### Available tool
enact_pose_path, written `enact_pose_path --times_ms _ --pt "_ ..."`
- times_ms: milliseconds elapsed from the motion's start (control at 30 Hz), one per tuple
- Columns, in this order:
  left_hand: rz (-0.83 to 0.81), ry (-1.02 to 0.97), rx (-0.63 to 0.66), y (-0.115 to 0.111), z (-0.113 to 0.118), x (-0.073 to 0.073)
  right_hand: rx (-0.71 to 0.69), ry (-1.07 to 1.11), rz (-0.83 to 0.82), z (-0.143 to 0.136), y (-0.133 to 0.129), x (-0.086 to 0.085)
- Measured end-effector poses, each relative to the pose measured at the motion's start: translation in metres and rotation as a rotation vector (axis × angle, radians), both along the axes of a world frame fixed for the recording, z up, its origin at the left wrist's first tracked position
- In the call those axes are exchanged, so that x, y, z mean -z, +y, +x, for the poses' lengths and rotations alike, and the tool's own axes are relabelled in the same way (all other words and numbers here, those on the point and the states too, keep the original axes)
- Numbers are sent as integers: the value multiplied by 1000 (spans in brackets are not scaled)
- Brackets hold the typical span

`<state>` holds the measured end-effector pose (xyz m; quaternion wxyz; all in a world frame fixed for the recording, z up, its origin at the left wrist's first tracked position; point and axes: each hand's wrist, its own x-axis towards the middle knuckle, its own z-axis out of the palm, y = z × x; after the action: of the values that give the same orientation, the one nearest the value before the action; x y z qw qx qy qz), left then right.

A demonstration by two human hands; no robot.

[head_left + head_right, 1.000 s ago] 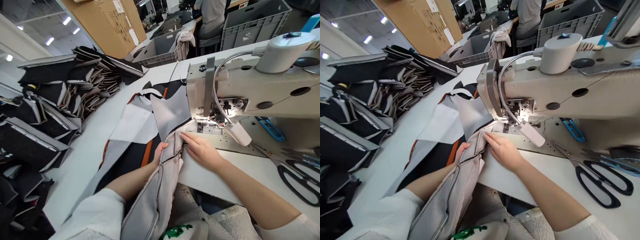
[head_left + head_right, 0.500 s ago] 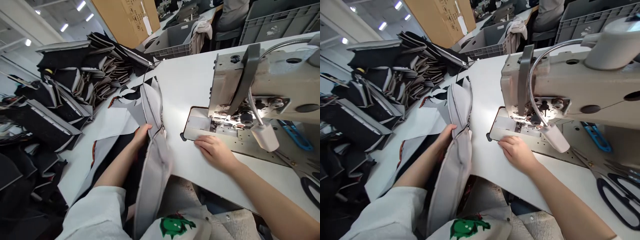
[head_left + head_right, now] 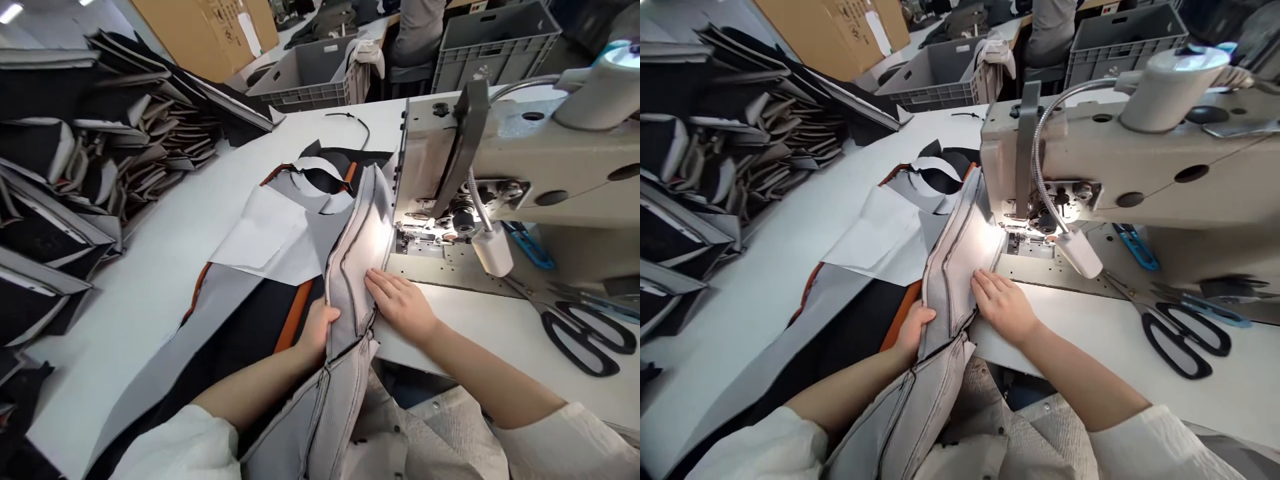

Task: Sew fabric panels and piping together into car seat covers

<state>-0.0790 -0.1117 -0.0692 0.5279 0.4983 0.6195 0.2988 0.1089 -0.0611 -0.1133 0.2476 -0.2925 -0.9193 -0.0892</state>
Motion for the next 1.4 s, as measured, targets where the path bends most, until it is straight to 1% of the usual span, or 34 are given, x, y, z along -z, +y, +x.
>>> enact_pose_path --times_ms 33,67,100,133,167,200,233,267,300,333,367,400,467,600,667,733,800,900,967,1033,1133,1267,1400 --pt "167 65 -40 5 -1 -5 47 -44 10 -2 -1 1" --pt "380 167 -83 11 -3 -12 83 -81 16 -4 -2 0" --pt "609 297 -97 17 -4 -19 105 -106 21 -7 -3 -1" --pt "802 445 -47 23 -4 -27 116 -121 27 -9 -4 -2" --pt "924 594 68 29 -3 -34 126 -130 34 -11 -5 -4" --pt "973 729 232 34 -1 -40 134 -140 37 -11 -5 -6" --pt "949 843 417 39 3 -44 136 -149 35 -10 -6 -8" --pt "872 937 578 43 7 -46 126 -160 26 -8 -6 -9" --pt "775 1014 682 47 11 -46 103 -169 9 -5 -7 -9" --pt "681 1078 731 51 15 -45 69 -170 -10 -2 -7 -9" --pt "613 1127 746 55 17 -42 31 -162 -29 2 -8 -8" --pt "564 1161 754 58 18 -39 -1 -149 -40 4 -9 -8" --pt "537 1197 761 60 17 -32 -25 -129 -47 6 -11 -7" --pt "653 1210 715 59 13 -23 3 -134 -43 3 -15 -8" --pt "693 1192 719 62 15 -21 18 -142 -38 4 -11 -10" --pt "688 1178 719 73 22 -18 34 -158 -32 9 0 -10" --pt "672 1177 685 89 33 -16 58 -174 -58 19 16 -10" --pt "678 1155 639 113 53 -14 91 -147 -162 37 37 -9" --pt "699 1123 630 121 63 -14 115 -84 -212 48 42 -8" --pt "712 1091 637 122 70 -14 145 -25 -212 54 42 -6" --pt "715 1062 640 118 73 -13 168 8 -185 57 37 -5" --pt "744 1059 578 118 75 -9 160 4 -167 59 38 -5" --pt "762 1077 564 121 79 -6 180 28 -144 63 43 -5"
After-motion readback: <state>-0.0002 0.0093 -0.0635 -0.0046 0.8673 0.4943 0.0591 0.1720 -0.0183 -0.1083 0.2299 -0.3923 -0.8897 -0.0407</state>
